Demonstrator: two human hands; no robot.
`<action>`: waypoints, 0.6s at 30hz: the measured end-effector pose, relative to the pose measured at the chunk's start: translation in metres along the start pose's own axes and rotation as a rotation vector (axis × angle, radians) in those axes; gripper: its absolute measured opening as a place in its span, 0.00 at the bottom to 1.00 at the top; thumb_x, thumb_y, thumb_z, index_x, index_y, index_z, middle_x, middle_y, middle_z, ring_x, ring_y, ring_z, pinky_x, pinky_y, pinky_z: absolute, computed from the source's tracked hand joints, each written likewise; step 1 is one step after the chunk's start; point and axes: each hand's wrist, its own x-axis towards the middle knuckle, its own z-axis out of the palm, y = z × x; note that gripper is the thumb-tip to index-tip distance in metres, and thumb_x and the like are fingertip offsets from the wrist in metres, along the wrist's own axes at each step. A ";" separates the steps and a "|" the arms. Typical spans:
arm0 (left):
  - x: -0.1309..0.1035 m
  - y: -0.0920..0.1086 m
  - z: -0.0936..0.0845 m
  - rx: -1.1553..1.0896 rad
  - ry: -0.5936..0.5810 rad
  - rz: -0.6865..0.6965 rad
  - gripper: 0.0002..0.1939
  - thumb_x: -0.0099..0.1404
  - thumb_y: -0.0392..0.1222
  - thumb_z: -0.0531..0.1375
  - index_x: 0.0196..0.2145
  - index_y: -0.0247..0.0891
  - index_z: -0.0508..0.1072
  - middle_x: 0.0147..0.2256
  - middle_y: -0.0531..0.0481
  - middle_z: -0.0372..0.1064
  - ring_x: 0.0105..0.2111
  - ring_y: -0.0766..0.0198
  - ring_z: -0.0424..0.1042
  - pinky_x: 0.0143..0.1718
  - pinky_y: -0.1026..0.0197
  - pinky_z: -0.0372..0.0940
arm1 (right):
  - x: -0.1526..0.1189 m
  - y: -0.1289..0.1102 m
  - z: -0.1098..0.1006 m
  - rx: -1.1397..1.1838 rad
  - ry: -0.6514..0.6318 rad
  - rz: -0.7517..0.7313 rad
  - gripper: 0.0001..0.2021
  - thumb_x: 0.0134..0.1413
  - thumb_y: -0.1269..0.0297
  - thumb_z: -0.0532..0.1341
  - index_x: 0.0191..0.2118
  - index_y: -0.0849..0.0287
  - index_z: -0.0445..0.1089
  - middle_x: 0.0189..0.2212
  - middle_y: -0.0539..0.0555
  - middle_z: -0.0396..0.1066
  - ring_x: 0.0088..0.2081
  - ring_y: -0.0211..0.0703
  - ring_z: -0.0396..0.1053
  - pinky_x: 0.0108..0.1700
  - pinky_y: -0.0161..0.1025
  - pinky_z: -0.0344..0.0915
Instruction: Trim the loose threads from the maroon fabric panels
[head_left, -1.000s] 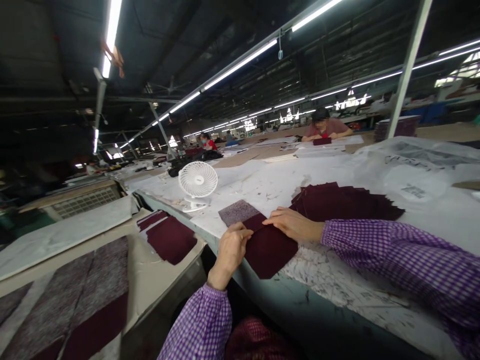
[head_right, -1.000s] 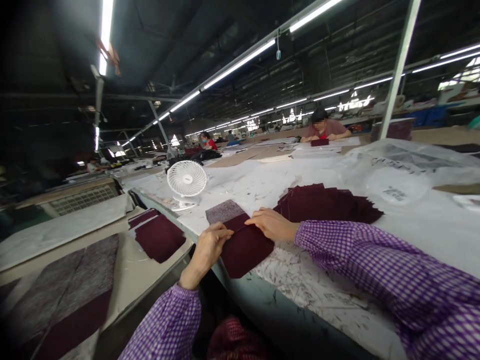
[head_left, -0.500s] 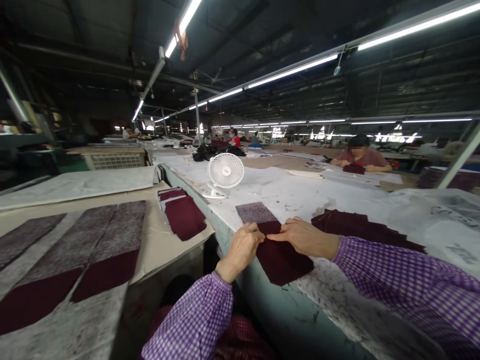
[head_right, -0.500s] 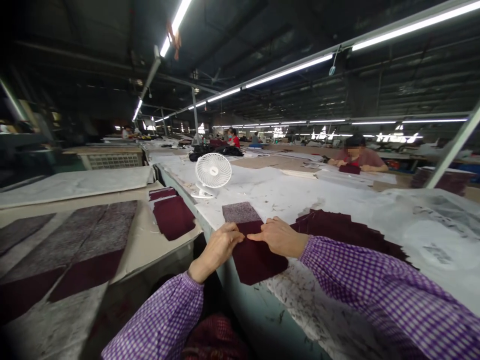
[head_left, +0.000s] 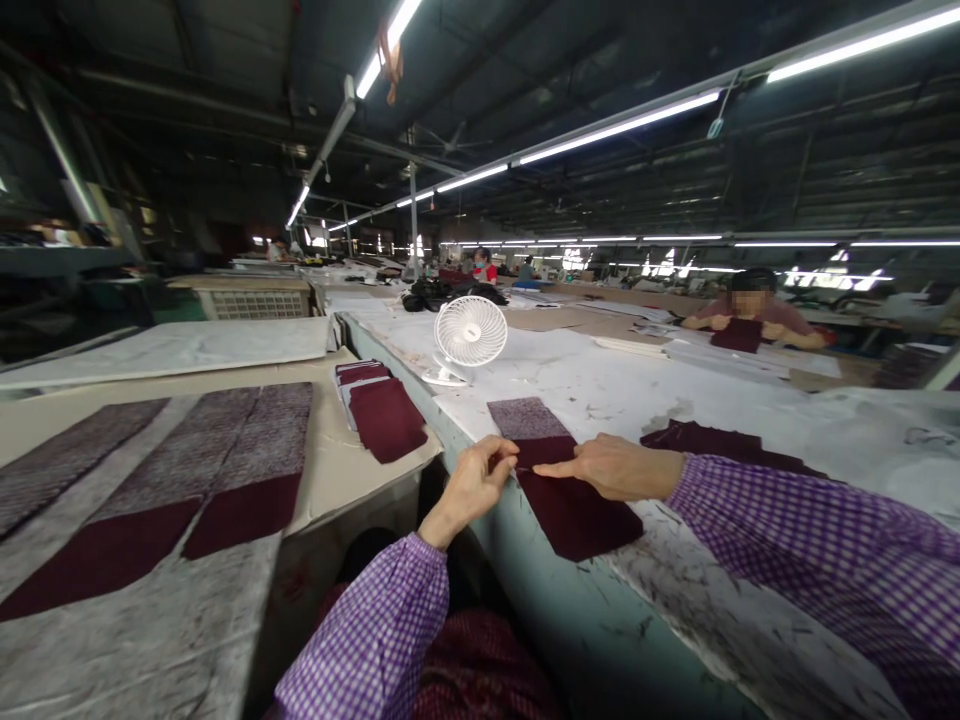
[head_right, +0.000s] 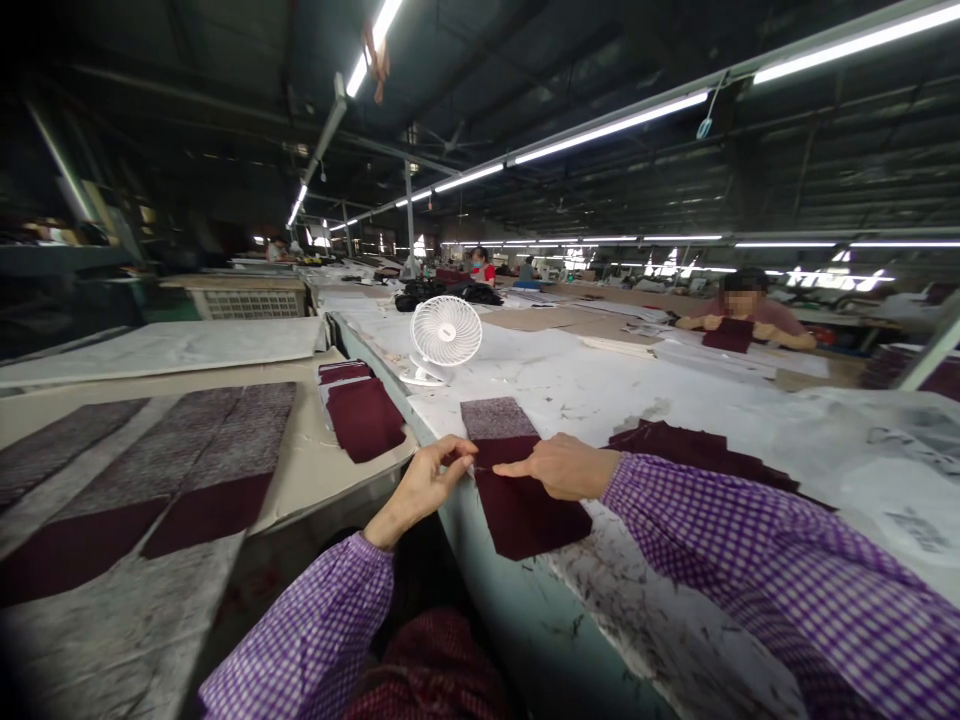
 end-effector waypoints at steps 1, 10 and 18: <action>0.000 0.001 0.001 0.035 -0.006 0.029 0.09 0.61 0.36 0.55 0.39 0.36 0.71 0.32 0.50 0.69 0.31 0.64 0.68 0.33 0.63 0.62 | 0.000 0.000 0.000 0.002 0.000 -0.002 0.35 0.49 0.81 0.50 0.62 0.46 0.53 0.27 0.54 0.70 0.28 0.40 0.66 0.27 0.34 0.49; -0.005 -0.004 0.005 0.215 -0.040 0.199 0.10 0.63 0.31 0.51 0.31 0.37 0.72 0.33 0.48 0.67 0.37 0.61 0.66 0.40 0.60 0.62 | 0.003 -0.003 0.000 -0.026 0.002 -0.013 0.37 0.48 0.83 0.50 0.63 0.46 0.50 0.25 0.52 0.68 0.24 0.37 0.62 0.26 0.34 0.46; -0.013 -0.004 0.003 0.093 0.090 0.151 0.12 0.66 0.36 0.50 0.44 0.37 0.69 0.42 0.45 0.70 0.44 0.60 0.69 0.47 0.57 0.64 | 0.006 -0.019 0.011 -0.038 0.172 0.043 0.27 0.57 0.76 0.49 0.60 0.48 0.57 0.21 0.52 0.66 0.22 0.38 0.59 0.25 0.36 0.46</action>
